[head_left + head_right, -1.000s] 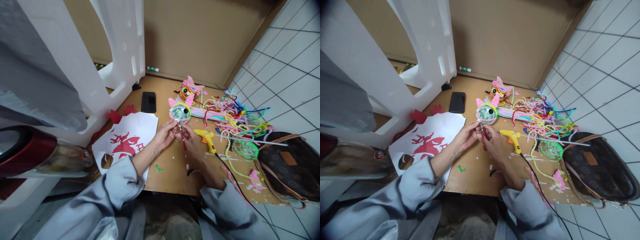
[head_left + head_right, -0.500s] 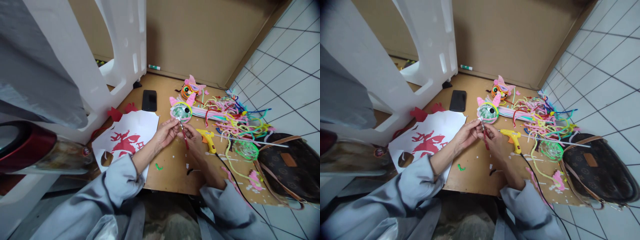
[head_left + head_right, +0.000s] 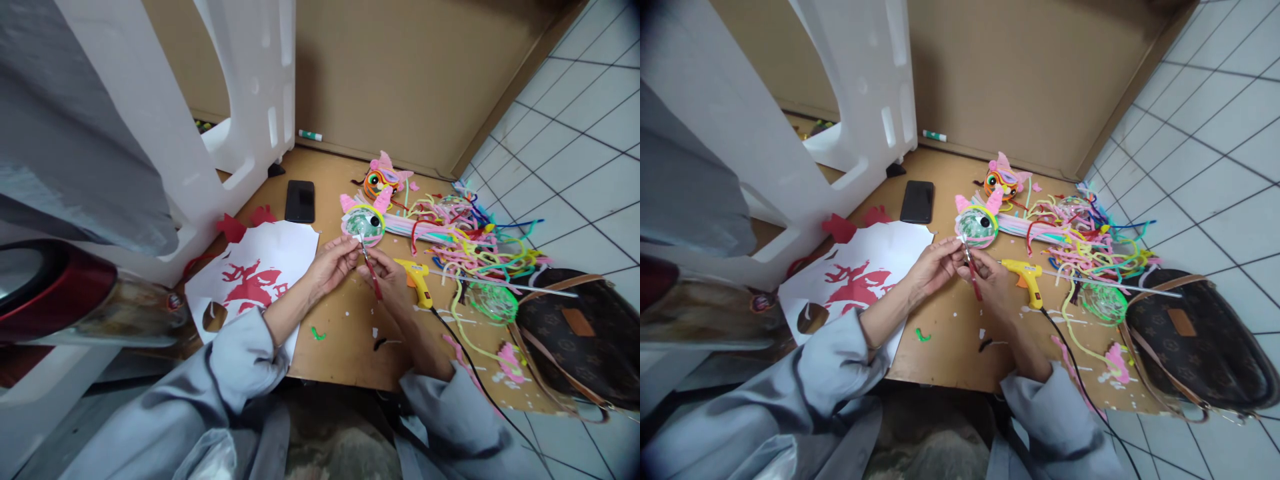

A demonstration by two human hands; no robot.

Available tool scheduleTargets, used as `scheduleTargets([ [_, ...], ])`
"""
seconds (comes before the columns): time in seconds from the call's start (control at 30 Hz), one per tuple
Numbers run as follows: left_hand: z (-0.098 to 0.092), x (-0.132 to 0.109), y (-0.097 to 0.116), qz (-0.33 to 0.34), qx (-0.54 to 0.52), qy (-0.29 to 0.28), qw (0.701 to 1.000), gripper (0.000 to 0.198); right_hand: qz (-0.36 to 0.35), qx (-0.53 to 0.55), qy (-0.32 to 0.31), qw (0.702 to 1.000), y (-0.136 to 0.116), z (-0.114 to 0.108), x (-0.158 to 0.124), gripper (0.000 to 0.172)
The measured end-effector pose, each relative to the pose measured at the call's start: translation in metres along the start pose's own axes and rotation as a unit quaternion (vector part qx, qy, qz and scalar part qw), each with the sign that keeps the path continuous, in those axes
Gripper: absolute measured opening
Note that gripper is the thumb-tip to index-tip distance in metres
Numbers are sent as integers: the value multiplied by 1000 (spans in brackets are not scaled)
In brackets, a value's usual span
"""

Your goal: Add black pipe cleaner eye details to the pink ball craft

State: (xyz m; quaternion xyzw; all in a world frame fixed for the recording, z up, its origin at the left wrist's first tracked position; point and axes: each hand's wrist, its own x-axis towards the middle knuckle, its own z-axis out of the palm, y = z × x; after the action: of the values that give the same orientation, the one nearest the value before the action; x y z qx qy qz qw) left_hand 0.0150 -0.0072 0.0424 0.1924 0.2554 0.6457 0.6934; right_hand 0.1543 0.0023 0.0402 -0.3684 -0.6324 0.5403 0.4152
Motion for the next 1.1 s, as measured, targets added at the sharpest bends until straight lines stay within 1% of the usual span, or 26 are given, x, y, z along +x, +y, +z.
scheduleTargets([
  [0.27, -1, 2, 3, 39, 43, 16, 998, 27, 13, 2, -8, 1000, 3, -2, 1, 50],
  [0.4, -2, 2, 4, 49, 56, 11, 997, 28, 17, 8, -11, 1000, 3, -2, 1, 50],
  [0.5, -2, 2, 4, 52, 58, 4, 997, 29, 12, 8, -9, 1000, 3, -2, 0, 48],
  [0.63, -3, 3, 4, 49, 58, 11, 997, 29, 13, 3, -5, 1000, 3, -2, 0, 50],
  [0.77, -4, 3, 4, 55, 63, 14, 996, 29, 6, -5, -11, 1000, 1, -1, 0, 47],
  [0.9, -3, 1, 2, 53, 98, 4, 994, 28, 4, -5, -3, 1000, -1, -1, 1, 47],
  [1.0, -1, 0, 1, 77, 132, 4, 988, 29, 6, 3, 3, 1000, 1, -1, 2, 50],
  [1.1, 0, 0, 1, 108, 148, 7, 983, 28, 6, 12, 4, 1000, 4, -2, 2, 48],
])
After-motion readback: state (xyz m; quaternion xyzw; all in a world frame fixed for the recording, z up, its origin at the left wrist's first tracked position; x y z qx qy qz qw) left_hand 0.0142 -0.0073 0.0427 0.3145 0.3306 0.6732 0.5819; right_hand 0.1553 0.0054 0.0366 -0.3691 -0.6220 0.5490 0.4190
